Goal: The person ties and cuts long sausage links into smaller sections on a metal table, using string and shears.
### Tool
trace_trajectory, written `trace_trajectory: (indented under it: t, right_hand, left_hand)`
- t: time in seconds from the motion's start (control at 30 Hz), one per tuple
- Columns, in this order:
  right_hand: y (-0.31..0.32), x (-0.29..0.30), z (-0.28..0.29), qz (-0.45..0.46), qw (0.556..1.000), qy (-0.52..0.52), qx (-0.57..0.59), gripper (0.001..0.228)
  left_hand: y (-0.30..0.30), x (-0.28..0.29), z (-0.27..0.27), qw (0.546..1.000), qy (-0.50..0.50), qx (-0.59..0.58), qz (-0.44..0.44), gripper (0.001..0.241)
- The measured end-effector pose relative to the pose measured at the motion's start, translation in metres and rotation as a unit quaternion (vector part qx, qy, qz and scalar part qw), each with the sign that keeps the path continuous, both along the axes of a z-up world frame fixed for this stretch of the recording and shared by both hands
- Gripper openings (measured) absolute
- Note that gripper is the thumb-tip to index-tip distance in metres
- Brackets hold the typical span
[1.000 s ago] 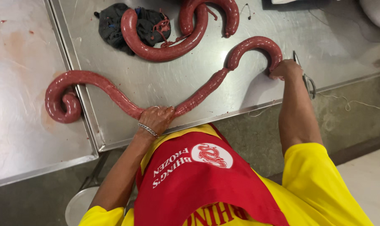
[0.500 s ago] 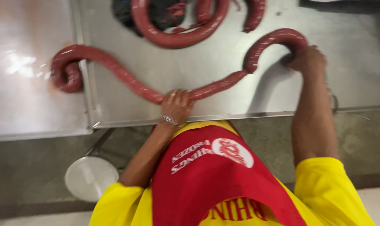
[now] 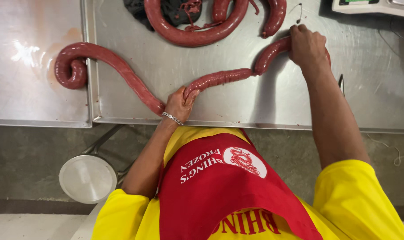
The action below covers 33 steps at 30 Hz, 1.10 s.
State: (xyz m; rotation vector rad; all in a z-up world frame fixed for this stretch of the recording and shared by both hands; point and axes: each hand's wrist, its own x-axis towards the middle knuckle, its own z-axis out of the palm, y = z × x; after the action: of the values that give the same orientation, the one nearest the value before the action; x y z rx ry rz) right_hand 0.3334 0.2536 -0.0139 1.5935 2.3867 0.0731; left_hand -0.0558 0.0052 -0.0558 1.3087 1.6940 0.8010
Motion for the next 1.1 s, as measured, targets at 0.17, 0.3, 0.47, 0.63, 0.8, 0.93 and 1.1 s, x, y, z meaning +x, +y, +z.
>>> trace_trajectory:
  t: [0.17, 0.3, 0.47, 0.63, 0.8, 0.93, 1.1]
  right_hand:
    - [-0.007, 0.018, -0.002, -0.107, 0.993, -0.049, -0.031, 0.040]
    - [-0.029, -0.005, -0.009, -0.194, 0.978, -0.063, -0.044, 0.082]
    - [-0.107, -0.153, -0.044, 0.031, 0.997, -0.068, 0.007, 0.071]
    - [-0.193, -0.219, 0.010, 0.105, 0.959, 0.254, -0.073, 0.096]
    - [-0.216, -0.209, 0.049, 0.074, 0.940, 0.315, -0.109, 0.084]
    - [-0.224, -0.231, 0.049, 0.167, 0.932, 0.322, -0.026, 0.090]
    - [-0.276, -0.209, 0.053, 0.093, 0.915, 0.391, -0.030, 0.069]
  left_hand:
    - [0.013, -0.004, 0.000, 0.922, -0.318, -0.211, 0.061, 0.047]
    - [0.029, 0.001, 0.011, 0.838, -0.479, -0.259, 0.034, 0.036]
    - [0.039, 0.016, -0.007, 0.893, -0.378, -0.236, 0.057, 0.046]
    - [0.050, 0.014, -0.020, 0.943, -0.253, -0.214, 0.025, 0.067]
    - [0.047, 0.022, -0.034, 0.982, -0.134, -0.126, -0.030, 0.063]
    - [0.050, 0.024, -0.051, 0.980, -0.193, -0.030, -0.031, 0.054]
    - [0.056, 0.009, -0.035, 0.864, -0.464, -0.186, 0.064, 0.043]
